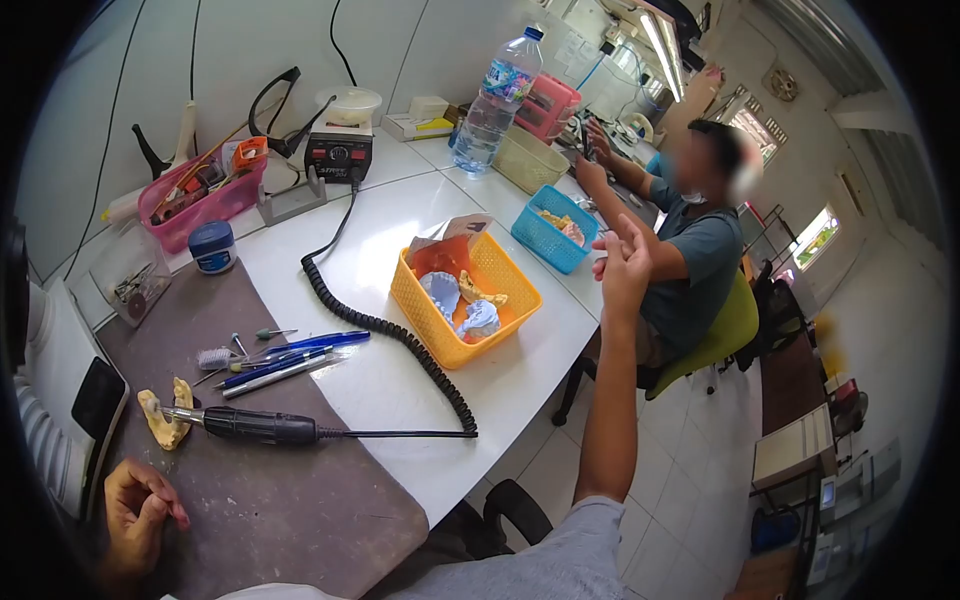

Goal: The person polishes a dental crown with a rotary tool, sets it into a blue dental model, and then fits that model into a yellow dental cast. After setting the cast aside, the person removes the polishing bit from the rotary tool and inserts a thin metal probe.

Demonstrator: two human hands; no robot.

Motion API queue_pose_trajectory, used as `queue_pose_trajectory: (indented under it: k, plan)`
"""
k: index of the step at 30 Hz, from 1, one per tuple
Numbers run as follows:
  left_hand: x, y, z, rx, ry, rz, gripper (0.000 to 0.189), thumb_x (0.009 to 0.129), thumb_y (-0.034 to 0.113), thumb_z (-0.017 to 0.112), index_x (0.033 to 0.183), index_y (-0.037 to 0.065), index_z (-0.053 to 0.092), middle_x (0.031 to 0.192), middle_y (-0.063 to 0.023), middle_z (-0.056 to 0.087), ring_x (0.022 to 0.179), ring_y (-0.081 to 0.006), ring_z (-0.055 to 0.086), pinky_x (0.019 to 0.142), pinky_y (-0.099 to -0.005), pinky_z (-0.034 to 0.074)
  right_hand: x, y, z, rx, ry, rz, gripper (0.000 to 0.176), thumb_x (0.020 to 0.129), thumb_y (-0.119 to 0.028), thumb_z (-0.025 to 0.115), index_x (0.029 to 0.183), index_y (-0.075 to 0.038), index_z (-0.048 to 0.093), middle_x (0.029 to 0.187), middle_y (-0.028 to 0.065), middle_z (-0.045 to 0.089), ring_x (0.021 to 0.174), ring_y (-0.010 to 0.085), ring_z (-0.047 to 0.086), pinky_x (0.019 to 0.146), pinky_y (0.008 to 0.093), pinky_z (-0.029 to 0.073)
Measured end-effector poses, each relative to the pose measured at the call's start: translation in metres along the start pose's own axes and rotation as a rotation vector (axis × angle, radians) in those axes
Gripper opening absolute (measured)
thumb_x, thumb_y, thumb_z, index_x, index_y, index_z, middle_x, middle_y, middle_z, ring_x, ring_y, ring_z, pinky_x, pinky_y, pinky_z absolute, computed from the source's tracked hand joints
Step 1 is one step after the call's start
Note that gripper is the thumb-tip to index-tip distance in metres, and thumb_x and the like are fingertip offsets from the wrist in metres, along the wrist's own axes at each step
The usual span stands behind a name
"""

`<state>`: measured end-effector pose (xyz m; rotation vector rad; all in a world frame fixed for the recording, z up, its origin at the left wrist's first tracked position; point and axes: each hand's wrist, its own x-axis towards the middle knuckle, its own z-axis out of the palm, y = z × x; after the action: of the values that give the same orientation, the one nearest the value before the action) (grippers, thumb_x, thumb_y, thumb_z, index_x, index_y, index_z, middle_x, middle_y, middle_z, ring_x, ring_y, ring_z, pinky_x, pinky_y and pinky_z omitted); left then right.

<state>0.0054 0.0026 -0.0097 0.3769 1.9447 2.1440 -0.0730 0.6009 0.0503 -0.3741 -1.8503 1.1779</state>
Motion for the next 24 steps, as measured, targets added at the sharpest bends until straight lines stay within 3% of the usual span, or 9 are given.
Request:
queue_pose_trajectory:
  k: [3,10,12,14,17,19,21,22,24]
  plan:
    - [-0.001,0.006,0.004,0.078,0.017,-0.042,0.026,0.092,0.020,0.065,0.090,0.001,0.048,0.074,-0.0088,0.058,0.060,-0.0149,0.061,0.054,-0.0267,0.052,0.081,0.035,-0.020,0.208,-0.050,0.327,0.064,0.092,-0.012,0.057,0.149,-0.006,0.029,0.078,0.0058,0.065,0.049,0.0037,0.046,0.043,0.0177,0.035]
    - [-0.004,0.029,0.013,0.051,0.010,-0.211,0.015,0.092,0.011,0.065,0.098,-0.001,0.059,0.075,-0.0051,0.062,0.066,-0.0113,0.060,0.059,-0.0237,0.049,0.156,0.092,-0.043,-0.078,0.145,0.422,0.066,0.088,-0.008,0.055,0.149,-0.007,0.030,0.074,0.0046,0.063,0.046,0.0034,0.042,0.041,0.0196,0.032]
    - [-0.007,0.022,0.005,0.068,-0.009,-0.206,0.018,0.092,0.014,0.067,0.095,-0.001,0.059,0.070,-0.0039,0.060,0.062,-0.0107,0.059,0.057,-0.0238,0.048,0.140,0.088,-0.033,-0.029,0.367,0.126,0.053,0.090,-0.009,0.056,0.140,-0.005,0.040,0.070,0.0023,0.059,0.045,0.0029,0.041,0.040,0.0197,0.031]
    - [-0.009,0.001,-0.005,0.075,0.003,-0.100,0.032,0.084,0.018,0.074,0.088,0.000,0.048,0.068,-0.0077,0.058,0.055,-0.0165,0.064,0.052,-0.0263,0.054,0.092,0.045,-0.004,0.032,0.292,-0.086,0.030,0.092,-0.008,0.054,0.122,-0.004,0.053,0.066,-0.0034,0.051,0.047,0.0016,0.039,0.040,0.0180,0.030]
    - [-0.008,0.004,-0.003,0.094,0.024,-0.152,0.036,0.080,0.018,0.079,0.086,0.001,0.048,0.069,-0.0069,0.058,0.054,-0.0170,0.065,0.051,-0.0260,0.054,-0.014,-0.054,0.034,0.173,0.210,-0.421,0.022,0.095,-0.005,0.052,0.116,-0.001,0.055,0.073,-0.0011,0.049,0.056,0.0025,0.040,0.048,0.0155,0.031]
    - [-0.005,0.008,0.001,0.043,-0.002,-0.155,0.039,0.080,0.021,0.080,0.088,0.001,0.047,0.069,-0.0060,0.058,0.057,-0.0167,0.065,0.052,-0.0258,0.054,-0.080,-0.122,0.037,0.234,0.206,-0.747,0.023,0.094,-0.010,0.053,0.114,0.001,0.054,0.076,0.0017,0.048,0.058,0.0060,0.037,0.050,0.0191,0.028]
    - [-0.006,0.007,0.000,-0.001,0.002,-0.095,0.028,0.079,0.003,0.078,0.086,-0.002,0.051,0.066,-0.0095,0.063,0.063,-0.0194,0.070,0.059,-0.0292,0.058,-0.132,-0.181,0.024,0.497,0.273,-1.183,0.028,0.092,-0.029,0.052,0.101,-0.003,0.057,0.075,0.0048,0.054,0.067,0.0157,0.047,0.058,0.0269,0.037]
    - [-0.006,0.008,0.000,0.005,-0.019,-0.086,0.027,0.081,0.005,0.077,0.085,-0.001,0.051,0.067,-0.0103,0.064,0.064,-0.0187,0.069,0.059,-0.0283,0.058,-0.152,-0.209,0.012,0.657,0.158,-1.492,0.030,0.092,-0.031,0.052,0.098,-0.002,0.058,0.075,0.0054,0.059,0.068,0.0170,0.053,0.063,0.0258,0.042]
    - [-0.007,0.008,-0.001,0.017,-0.034,-0.079,0.027,0.081,0.005,0.076,0.084,-0.001,0.051,0.066,-0.0099,0.063,0.064,-0.0184,0.069,0.059,-0.0278,0.057,-0.178,-0.241,0.004,0.606,0.028,-1.727,0.030,0.092,-0.031,0.053,0.098,-0.002,0.058,0.077,0.0055,0.059,0.069,0.0171,0.053,0.064,0.0261,0.042]
